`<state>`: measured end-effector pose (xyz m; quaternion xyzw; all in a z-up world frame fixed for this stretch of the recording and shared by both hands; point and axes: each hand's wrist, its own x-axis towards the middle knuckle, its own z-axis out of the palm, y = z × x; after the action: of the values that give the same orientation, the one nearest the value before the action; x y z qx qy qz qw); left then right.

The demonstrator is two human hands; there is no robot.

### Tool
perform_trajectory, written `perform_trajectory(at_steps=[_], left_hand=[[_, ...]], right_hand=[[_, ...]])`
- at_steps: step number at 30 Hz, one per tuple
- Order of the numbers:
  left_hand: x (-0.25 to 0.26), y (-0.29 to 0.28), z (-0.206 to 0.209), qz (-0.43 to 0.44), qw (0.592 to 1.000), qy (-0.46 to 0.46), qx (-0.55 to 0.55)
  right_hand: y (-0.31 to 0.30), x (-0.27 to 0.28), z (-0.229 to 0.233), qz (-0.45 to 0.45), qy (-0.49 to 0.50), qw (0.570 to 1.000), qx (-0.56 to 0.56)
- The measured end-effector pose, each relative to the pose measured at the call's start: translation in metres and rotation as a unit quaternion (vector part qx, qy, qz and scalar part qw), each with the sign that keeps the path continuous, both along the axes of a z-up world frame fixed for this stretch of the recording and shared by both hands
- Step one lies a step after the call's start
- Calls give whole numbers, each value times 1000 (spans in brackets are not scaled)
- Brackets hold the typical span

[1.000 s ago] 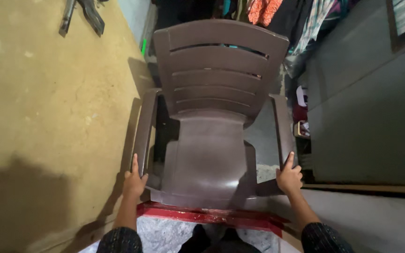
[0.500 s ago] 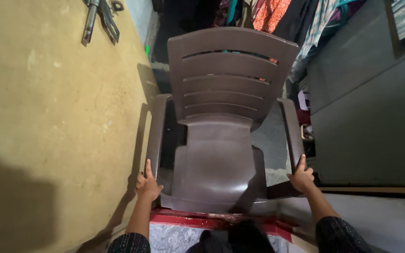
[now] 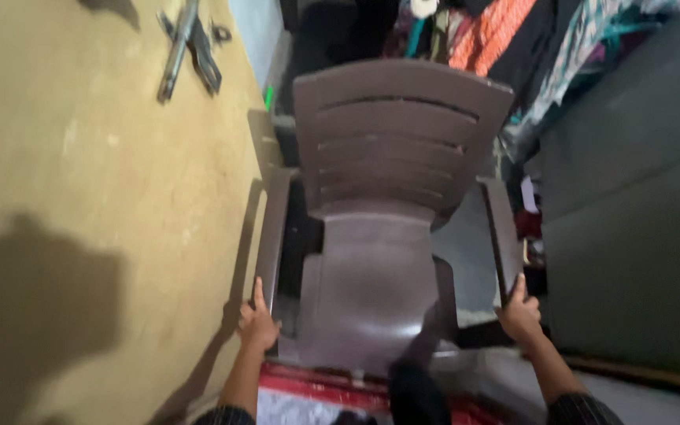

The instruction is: The person picks up a brown plastic chair and carries it from a room with marble flooring into an adjacent bedroom, placing it beside a bed. The person then returns to the first room and repeats the action with a second identical chair.

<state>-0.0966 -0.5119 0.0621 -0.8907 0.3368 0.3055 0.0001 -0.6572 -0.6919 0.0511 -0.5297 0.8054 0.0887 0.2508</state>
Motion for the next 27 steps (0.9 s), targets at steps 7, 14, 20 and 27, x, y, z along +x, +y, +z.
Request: perform_trajectory(at_steps=[7, 14, 20, 27], left_hand=[[-8, -6, -12, 37, 999, 8, -27], [-20, -5, -14, 63, 994, -65, 63], [-22, -19, -11, 79, 982, -151, 81], [-17, -36, 4, 133, 983, -95, 80]], right_hand=[[-25, -1, -7, 62, 9, 995, -74], [-19, -9, 16, 118, -47, 991, -43], [-22, -4, 20, 98, -20, 994, -47], [-48, 1, 13, 106, -42, 991, -67]])
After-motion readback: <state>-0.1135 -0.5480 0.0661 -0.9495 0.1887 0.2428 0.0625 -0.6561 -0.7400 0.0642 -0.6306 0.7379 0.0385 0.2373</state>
